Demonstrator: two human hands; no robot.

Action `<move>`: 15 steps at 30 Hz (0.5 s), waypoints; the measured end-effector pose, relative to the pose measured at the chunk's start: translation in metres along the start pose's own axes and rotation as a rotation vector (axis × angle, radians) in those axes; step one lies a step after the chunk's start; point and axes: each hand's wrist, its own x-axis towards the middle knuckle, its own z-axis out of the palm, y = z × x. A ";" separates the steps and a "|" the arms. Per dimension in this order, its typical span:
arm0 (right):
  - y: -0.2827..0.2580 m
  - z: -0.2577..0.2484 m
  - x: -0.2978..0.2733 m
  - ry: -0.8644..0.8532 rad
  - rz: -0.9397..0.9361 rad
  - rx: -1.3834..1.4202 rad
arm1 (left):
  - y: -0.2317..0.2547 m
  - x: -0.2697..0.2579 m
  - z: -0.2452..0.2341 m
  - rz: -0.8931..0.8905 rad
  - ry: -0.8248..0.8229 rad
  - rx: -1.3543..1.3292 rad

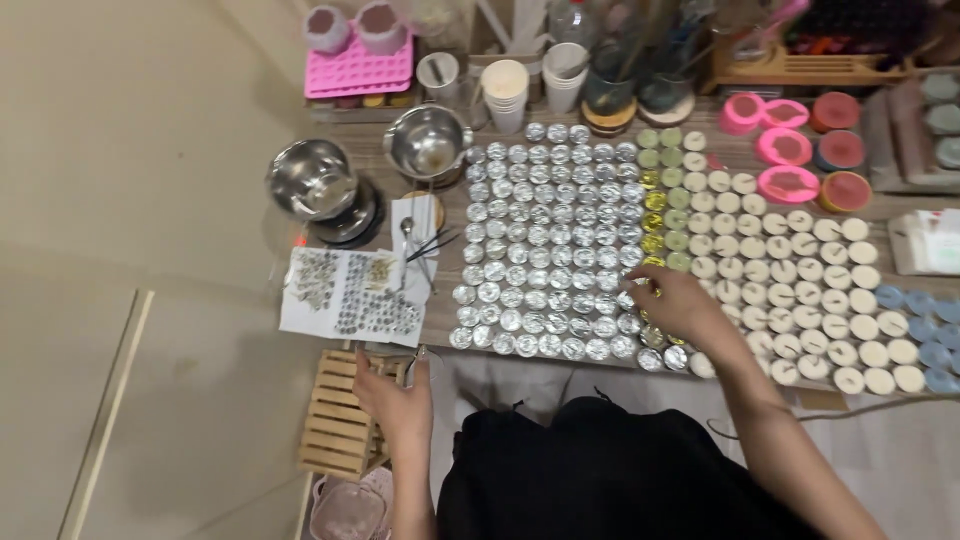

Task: The person wipes the inside of a metal pot with a cloth and then uses tweezers to place wicks into small metal candle tins. They repeat this process for several tins, occasionally adjusting the tins by hand.

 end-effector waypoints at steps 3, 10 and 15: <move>-0.059 0.033 -0.007 -0.027 -0.196 0.102 | -0.043 0.011 -0.018 -0.082 0.006 0.059; -0.159 0.140 -0.018 -0.298 -0.263 0.083 | -0.160 0.090 -0.062 -0.348 0.033 -0.164; -0.223 0.191 -0.025 -0.404 -0.051 0.114 | -0.225 0.152 -0.080 -0.436 -0.146 -0.119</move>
